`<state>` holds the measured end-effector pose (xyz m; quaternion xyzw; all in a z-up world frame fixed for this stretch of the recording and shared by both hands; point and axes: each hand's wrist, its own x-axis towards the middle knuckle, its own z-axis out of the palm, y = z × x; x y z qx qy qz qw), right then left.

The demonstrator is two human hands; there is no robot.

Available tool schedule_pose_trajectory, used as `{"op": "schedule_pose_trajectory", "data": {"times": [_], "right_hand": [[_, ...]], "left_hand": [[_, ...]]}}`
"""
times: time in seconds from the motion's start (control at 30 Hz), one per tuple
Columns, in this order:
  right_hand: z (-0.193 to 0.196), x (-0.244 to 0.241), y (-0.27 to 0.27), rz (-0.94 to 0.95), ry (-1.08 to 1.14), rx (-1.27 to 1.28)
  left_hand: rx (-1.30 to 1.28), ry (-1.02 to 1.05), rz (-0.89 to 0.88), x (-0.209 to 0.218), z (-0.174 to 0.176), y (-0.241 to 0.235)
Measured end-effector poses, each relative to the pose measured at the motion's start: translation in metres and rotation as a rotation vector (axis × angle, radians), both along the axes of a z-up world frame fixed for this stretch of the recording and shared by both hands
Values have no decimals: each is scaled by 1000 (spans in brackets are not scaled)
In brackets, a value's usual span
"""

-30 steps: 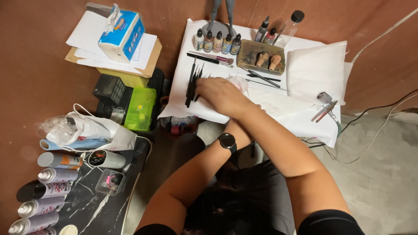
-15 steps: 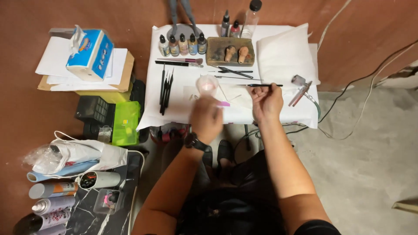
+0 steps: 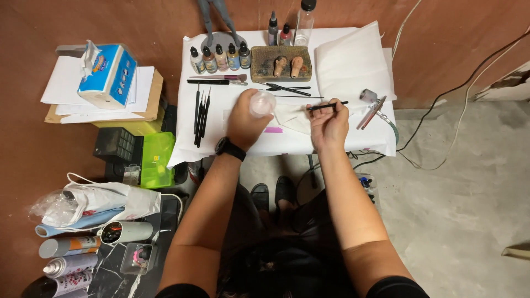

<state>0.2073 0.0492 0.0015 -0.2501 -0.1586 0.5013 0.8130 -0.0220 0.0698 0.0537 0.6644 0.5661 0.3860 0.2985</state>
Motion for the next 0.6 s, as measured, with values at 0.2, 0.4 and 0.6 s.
{"op": "schedule_pose_trajectory", "data": {"times": [0.2,0.4,0.6], "right_hand": [[-19,5,8,-15,-25,130],[-8,-3,-2,-47,-88,104],[-5,-2,-4,40,-81,56]], "left_hand": [[320,-115,-220,23,-19,10],[590,-341,-212,25,-11,2],[478,-372,-157,33,-15,3]]}}
